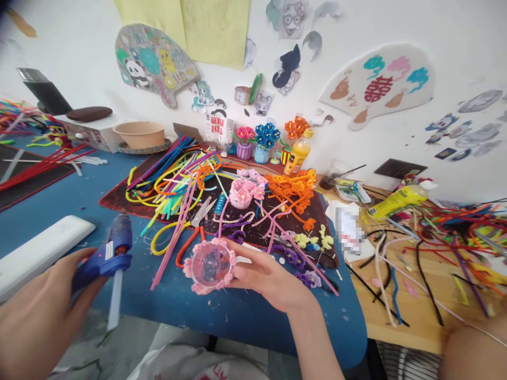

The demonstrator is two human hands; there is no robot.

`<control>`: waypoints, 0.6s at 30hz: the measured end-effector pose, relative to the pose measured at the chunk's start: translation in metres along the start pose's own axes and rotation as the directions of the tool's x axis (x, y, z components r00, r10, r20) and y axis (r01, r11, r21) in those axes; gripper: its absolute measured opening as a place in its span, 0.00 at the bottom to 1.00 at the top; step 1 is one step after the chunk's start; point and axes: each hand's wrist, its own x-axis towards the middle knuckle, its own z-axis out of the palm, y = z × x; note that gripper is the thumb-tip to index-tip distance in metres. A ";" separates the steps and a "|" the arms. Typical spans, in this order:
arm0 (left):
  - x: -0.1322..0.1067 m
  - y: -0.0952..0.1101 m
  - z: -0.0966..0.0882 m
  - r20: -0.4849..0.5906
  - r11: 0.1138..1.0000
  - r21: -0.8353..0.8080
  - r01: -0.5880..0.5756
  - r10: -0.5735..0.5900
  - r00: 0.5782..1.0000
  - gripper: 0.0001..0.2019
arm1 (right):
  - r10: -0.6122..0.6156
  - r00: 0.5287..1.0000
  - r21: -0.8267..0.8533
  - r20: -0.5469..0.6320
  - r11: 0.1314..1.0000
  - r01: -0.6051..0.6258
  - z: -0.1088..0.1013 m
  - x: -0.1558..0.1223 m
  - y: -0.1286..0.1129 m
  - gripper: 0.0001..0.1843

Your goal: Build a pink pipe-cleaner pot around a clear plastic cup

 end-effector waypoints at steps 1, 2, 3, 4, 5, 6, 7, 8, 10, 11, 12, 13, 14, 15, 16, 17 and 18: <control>0.004 0.001 0.006 0.010 0.993 0.108 -0.041 0.040 0.999 0.26 | -0.006 1.000 0.011 -0.001 1.000 0.006 0.001 -0.001 0.000 0.23; 0.007 0.002 0.012 0.041 0.973 0.216 -0.081 0.074 0.996 0.27 | -0.014 1.000 0.022 -0.001 1.000 0.014 0.001 -0.001 0.000 0.23; 0.010 0.002 0.019 0.072 0.950 0.298 -0.090 0.072 0.995 0.26 | -0.024 1.000 0.034 -0.001 0.999 0.024 0.001 -0.001 0.000 0.23; 0.013 0.003 0.025 0.098 0.935 0.345 -0.078 0.047 0.994 0.25 | -0.034 0.999 0.047 -0.002 0.998 0.034 0.002 -0.001 0.001 0.23; 0.015 0.005 0.031 0.120 0.927 0.370 -0.067 0.024 0.993 0.24 | -0.044 0.999 0.059 -0.008 0.997 0.044 0.002 -0.001 0.003 0.24; 0.016 0.007 0.037 0.131 0.924 0.377 -0.061 0.012 0.991 0.23 | -0.052 0.998 0.071 -0.018 0.996 0.053 0.002 -0.001 0.005 0.25; 0.017 0.010 0.040 0.136 0.924 0.378 -0.057 0.005 0.991 0.22 | -0.061 0.998 0.082 -0.028 0.995 0.063 0.002 0.000 0.007 0.27; 0.017 0.014 0.042 0.129 0.924 0.380 -0.052 0.003 0.992 0.22 | -0.069 0.997 0.091 -0.039 0.993 0.073 0.003 0.000 0.009 0.28; 0.014 0.023 0.039 0.053 0.921 0.389 -0.008 -0.013 0.998 0.24 | -0.092 0.994 0.104 -0.054 0.990 0.098 0.006 0.002 0.013 0.27; 0.010 0.027 0.036 -0.012 0.927 0.375 0.018 -0.015 1.000 0.25 | -0.107 0.992 0.112 -0.060 0.987 0.113 0.008 0.003 0.014 0.26; 0.005 0.031 0.032 -0.090 0.943 0.330 0.037 -0.007 0.996 0.25 | -0.121 0.991 0.121 -0.064 0.984 0.128 0.011 0.004 0.016 0.26; -0.001 0.036 0.028 -0.145 0.972 0.236 -0.002 0.037 0.989 0.25 | -0.132 0.988 0.134 -0.076 0.981 0.141 0.014 0.005 0.017 0.25; -0.007 0.041 0.025 -0.189 0.992 0.094 -0.081 0.098 0.977 0.24 | -0.144 0.986 0.147 -0.088 0.977 0.156 0.018 0.007 0.018 0.26; -0.014 0.047 0.023 -0.223 0.976 -0.090 -0.200 0.176 0.959 0.23 | -0.155 0.983 0.163 -0.103 0.972 0.170 0.023 0.008 0.020 0.27; -0.021 0.054 0.023 -0.244 0.908 -0.287 -0.305 0.239 0.940 0.22 | -0.166 0.978 0.179 -0.123 0.966 0.186 0.028 0.009 0.022 0.28; -0.027 0.062 0.024 -0.219 0.816 -0.450 -0.363 0.293 0.931 0.25 | -0.177 0.974 0.193 -0.142 0.960 0.203 0.032 0.010 0.024 0.29; -0.031 0.072 0.027 -0.163 0.730 -0.573 -0.372 0.344 0.925 0.32 | -0.184 0.968 0.207 -0.170 0.954 0.218 0.036 0.010 0.026 0.30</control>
